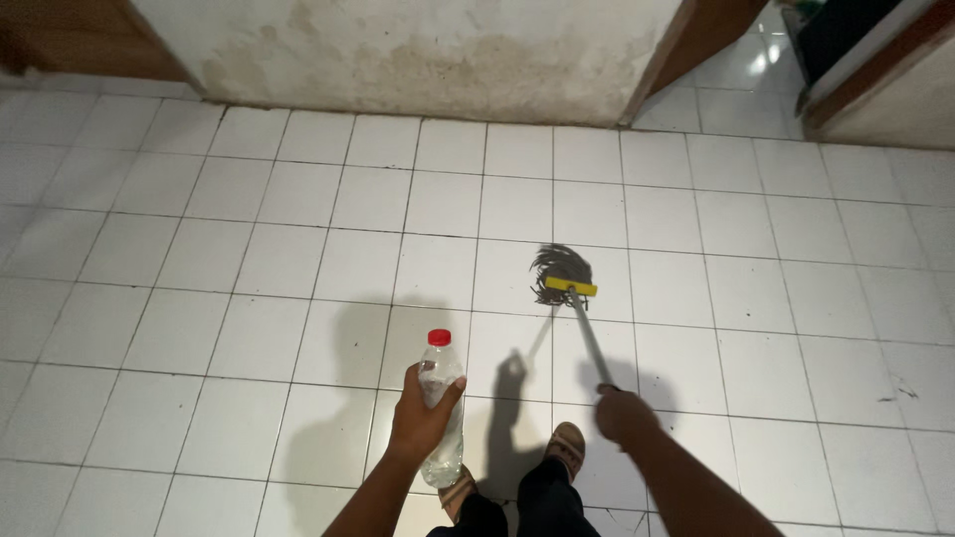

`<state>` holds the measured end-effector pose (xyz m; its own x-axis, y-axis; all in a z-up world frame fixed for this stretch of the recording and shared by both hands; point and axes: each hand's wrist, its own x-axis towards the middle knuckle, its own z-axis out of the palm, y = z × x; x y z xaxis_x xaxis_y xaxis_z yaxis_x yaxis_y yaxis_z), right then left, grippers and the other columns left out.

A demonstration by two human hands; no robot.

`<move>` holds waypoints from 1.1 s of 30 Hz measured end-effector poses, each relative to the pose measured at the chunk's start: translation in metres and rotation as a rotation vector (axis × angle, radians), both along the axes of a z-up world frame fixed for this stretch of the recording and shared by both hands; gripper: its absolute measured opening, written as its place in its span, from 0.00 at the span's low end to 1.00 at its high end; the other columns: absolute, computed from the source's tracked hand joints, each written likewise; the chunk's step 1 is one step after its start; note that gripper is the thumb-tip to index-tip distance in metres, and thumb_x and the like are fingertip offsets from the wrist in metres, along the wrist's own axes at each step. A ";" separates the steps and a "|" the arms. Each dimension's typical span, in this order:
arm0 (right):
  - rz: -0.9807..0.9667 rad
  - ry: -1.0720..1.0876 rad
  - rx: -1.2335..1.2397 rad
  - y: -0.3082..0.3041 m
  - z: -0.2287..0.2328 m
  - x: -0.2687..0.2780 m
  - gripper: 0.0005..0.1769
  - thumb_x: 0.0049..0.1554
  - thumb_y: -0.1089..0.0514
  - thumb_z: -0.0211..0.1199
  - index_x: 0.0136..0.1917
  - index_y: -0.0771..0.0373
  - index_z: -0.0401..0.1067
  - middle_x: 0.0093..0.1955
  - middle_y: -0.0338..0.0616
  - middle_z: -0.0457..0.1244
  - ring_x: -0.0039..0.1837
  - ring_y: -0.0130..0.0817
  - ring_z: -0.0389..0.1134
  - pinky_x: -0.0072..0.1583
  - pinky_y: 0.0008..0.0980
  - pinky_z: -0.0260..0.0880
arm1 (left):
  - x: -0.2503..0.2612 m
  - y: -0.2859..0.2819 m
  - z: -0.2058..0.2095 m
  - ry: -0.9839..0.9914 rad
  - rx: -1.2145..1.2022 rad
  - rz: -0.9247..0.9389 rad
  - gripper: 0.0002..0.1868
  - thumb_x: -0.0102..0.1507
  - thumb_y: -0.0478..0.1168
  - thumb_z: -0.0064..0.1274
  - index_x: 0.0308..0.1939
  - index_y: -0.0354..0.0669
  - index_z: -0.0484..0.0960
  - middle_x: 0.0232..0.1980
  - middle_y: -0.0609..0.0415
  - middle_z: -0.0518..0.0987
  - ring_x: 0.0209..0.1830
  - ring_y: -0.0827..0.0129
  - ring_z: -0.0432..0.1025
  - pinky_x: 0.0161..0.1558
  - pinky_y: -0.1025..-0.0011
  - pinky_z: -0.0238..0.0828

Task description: The person mops a tiled floor using a string mop while holding a plastic bottle in the other hand. They move the mop back and forth across the floor, focusing on areas near walls and under furniture.

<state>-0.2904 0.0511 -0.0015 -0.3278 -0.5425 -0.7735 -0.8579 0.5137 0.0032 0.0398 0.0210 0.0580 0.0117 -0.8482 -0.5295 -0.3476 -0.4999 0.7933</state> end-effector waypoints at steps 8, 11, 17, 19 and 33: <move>0.356 -0.052 -0.055 0.025 -0.015 0.090 0.20 0.66 0.55 0.48 0.67 0.54 0.72 0.60 0.47 0.70 0.57 0.40 0.73 0.56 0.41 0.76 | 0.001 0.016 -0.006 0.087 -0.056 -0.012 0.41 0.58 0.60 0.60 0.67 0.46 0.63 0.55 0.41 0.81 0.52 0.56 0.80 0.53 0.60 0.78; 0.449 -0.012 -0.047 0.044 -0.012 0.104 0.23 0.64 0.57 0.50 0.71 0.44 0.68 0.62 0.43 0.68 0.58 0.40 0.72 0.55 0.42 0.76 | 0.007 0.021 -0.008 0.072 -0.048 -0.036 0.40 0.59 0.60 0.59 0.67 0.46 0.62 0.56 0.42 0.80 0.53 0.57 0.79 0.54 0.60 0.78; 0.220 0.057 -0.017 0.068 -0.002 0.077 0.20 0.66 0.46 0.50 0.69 0.25 0.69 0.57 0.33 0.71 0.55 0.33 0.74 0.57 0.37 0.75 | 0.013 0.026 -0.009 0.054 -0.058 -0.058 0.40 0.58 0.60 0.59 0.67 0.45 0.64 0.56 0.42 0.81 0.54 0.57 0.80 0.55 0.60 0.77; 0.224 0.137 0.147 0.069 0.012 0.060 0.23 0.70 0.47 0.42 0.75 0.25 0.61 0.56 0.36 0.70 0.54 0.32 0.74 0.56 0.37 0.78 | 0.014 0.029 -0.011 0.084 -0.077 -0.076 0.40 0.58 0.60 0.59 0.66 0.45 0.64 0.57 0.42 0.81 0.55 0.57 0.79 0.56 0.60 0.76; 0.011 0.072 0.002 0.092 0.000 0.018 0.21 0.69 0.54 0.45 0.73 0.48 0.66 0.67 0.46 0.65 0.60 0.38 0.71 0.62 0.44 0.74 | -0.014 0.027 -0.010 0.021 -0.007 -0.180 0.42 0.58 0.61 0.58 0.67 0.44 0.60 0.54 0.38 0.80 0.49 0.54 0.81 0.51 0.60 0.80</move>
<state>-0.2729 0.1429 -0.0016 -0.3765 -0.5451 -0.7491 -0.8610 0.5043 0.0657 0.0258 0.0478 0.0477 -0.1520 -0.8390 -0.5225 -0.4146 -0.4258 0.8042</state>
